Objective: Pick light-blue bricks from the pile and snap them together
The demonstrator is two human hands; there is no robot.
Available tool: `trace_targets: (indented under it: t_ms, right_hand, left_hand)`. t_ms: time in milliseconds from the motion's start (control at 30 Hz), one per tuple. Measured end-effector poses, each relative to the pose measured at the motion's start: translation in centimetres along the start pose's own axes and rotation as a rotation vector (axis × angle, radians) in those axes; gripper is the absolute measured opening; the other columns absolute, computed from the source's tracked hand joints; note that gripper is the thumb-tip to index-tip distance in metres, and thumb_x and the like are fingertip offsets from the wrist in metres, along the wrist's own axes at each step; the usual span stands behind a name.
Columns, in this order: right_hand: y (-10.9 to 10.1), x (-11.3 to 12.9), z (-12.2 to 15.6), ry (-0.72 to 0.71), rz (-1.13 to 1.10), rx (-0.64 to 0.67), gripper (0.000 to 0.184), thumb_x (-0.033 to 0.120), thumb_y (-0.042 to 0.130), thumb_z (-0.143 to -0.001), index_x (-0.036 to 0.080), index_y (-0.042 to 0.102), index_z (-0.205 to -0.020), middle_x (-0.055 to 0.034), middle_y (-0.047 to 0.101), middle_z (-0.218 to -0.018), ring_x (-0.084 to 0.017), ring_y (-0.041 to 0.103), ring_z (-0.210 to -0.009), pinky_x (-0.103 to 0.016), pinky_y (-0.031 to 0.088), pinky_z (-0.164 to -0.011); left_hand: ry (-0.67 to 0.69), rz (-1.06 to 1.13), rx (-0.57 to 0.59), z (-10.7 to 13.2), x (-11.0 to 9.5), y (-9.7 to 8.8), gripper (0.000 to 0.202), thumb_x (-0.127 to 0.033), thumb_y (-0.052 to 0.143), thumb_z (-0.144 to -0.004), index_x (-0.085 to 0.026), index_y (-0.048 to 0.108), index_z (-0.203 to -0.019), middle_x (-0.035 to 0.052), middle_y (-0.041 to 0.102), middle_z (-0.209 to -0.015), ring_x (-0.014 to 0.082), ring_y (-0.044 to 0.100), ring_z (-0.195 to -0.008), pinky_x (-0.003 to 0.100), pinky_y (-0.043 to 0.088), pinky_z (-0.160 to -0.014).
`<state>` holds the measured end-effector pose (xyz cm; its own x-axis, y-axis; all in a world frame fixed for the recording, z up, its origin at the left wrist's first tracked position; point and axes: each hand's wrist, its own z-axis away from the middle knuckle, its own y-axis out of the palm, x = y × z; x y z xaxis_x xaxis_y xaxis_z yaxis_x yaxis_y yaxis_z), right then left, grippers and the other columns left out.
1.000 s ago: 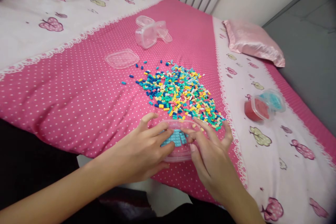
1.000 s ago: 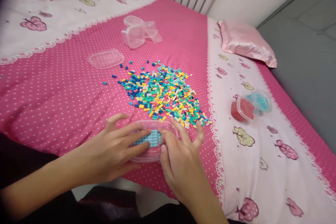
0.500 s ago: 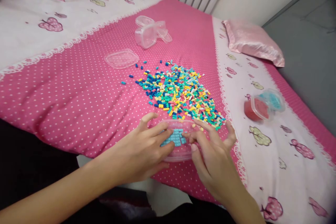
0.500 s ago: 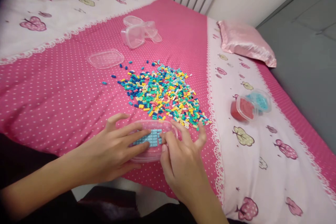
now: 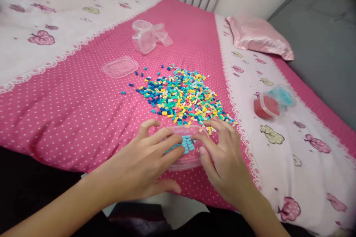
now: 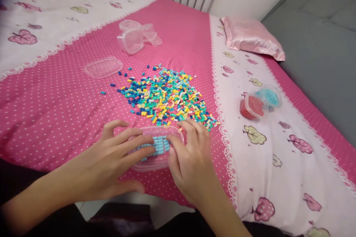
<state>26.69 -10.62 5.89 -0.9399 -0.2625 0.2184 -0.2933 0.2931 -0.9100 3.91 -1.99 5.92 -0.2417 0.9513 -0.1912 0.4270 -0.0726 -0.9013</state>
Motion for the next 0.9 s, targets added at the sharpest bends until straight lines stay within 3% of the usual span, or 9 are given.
trace_targets:
  t_ms: [200,567,800,900]
  right_hand:
    - [-0.2,-0.1,-0.1,0.065,-0.078,0.079,0.037,0.019,0.043,-0.103,0.013,0.068,-0.128,-0.0174,0.046,-0.154,-0.034,0.031,-0.15,-0.058,0.03,-0.125]
    - [0.3,-0.5,0.0,0.08,-0.111,0.137,0.041,0.02,0.04,-0.103,0.019,0.068,-0.133,-0.0139,0.046,-0.156,-0.034,0.03,-0.151,-0.06,0.031,-0.125]
    - [0.1,-0.5,0.0,0.101,-0.125,0.126,0.04,0.022,0.04,-0.104,0.02,0.067,-0.134,-0.0132,0.048,-0.156,-0.035,0.032,-0.149,-0.061,0.031,-0.123]
    - [-0.5,-0.6,-0.1,0.087,-0.148,0.096,0.034,0.02,0.04,-0.103,0.018,0.071,-0.119,-0.0146,0.051,-0.151,-0.033,0.033,-0.149,-0.059,0.031,-0.123]
  left_hand:
    - [-0.046,-0.166,0.054,-1.5,-0.3,-0.2,0.078,-0.072,0.072,-0.084,-0.014,0.062,-0.135,0.0167,0.051,-0.158,0.0396,0.041,-0.141,0.052,0.019,-0.117]
    - [-0.048,-0.236,0.153,-2.2,-0.1,0.4,0.072,-0.074,0.047,-0.097,-0.015,0.065,-0.134,0.0172,0.039,-0.166,0.0411,0.035,-0.15,0.057,0.019,-0.116]
    - [-0.043,-0.241,0.143,-2.1,-0.1,0.6,0.07,-0.072,0.049,-0.098,-0.015,0.065,-0.134,0.0174,0.043,-0.164,0.0407,0.037,-0.148,0.057,0.022,-0.116]
    - [-0.06,-0.215,0.134,-2.1,-0.1,0.6,0.069,-0.071,0.053,-0.096,-0.015,0.065,-0.133,0.0168,0.043,-0.164,0.0404,0.036,-0.149,0.058,0.022,-0.117]
